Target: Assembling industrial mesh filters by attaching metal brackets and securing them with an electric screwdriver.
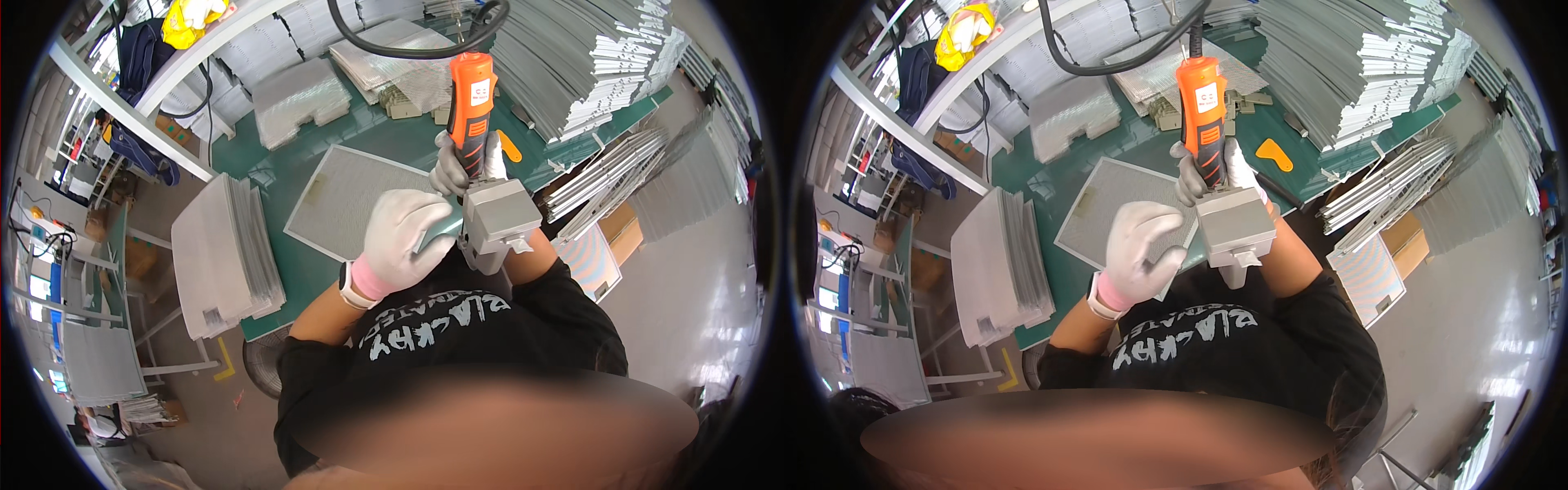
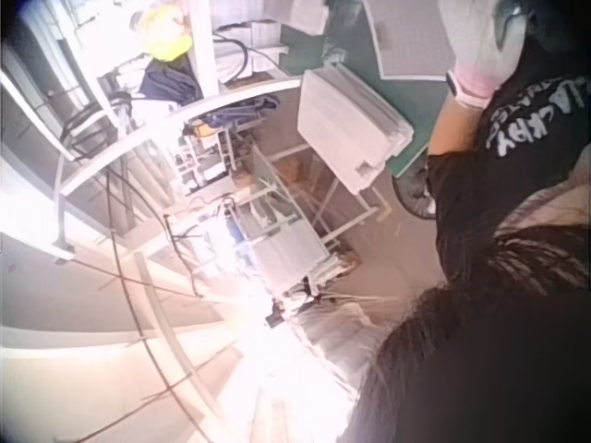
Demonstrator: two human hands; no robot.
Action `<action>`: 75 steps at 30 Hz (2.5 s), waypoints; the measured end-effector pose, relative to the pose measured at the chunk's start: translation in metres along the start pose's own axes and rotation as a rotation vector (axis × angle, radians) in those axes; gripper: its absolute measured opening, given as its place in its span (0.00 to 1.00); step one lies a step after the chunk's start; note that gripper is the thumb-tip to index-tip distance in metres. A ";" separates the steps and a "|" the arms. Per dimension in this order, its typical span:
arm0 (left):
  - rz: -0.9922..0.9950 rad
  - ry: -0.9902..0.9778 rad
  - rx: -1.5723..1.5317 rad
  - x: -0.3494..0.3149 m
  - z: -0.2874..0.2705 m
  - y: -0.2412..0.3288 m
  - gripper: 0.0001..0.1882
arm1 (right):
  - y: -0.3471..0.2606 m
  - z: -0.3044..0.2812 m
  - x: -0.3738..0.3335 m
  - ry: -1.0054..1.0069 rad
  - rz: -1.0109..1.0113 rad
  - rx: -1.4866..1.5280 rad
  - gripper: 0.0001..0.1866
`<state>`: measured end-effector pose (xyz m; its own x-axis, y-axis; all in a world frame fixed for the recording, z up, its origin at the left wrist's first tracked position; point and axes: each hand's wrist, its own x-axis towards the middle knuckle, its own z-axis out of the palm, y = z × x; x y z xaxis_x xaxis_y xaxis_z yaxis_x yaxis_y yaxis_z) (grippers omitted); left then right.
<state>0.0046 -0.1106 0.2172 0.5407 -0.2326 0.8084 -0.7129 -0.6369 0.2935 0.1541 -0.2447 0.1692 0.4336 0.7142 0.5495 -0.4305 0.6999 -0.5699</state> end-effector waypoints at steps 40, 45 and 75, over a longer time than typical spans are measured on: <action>0.276 -0.136 0.319 0.042 -0.011 0.009 0.14 | 0.003 0.008 0.001 0.140 -0.001 -0.091 0.45; 0.290 -0.149 0.347 0.043 -0.009 0.010 0.11 | 0.004 0.006 -0.001 0.148 0.015 -0.035 0.44; 0.649 -0.319 0.268 0.164 0.003 0.013 0.13 | 0.001 -0.028 0.011 0.295 0.167 -0.164 0.43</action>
<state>0.0851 -0.1593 0.3521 0.1827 -0.7955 0.5778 -0.8206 -0.4470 -0.3560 0.1804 -0.2368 0.1577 0.5881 0.7677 0.2544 -0.3926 0.5461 -0.7401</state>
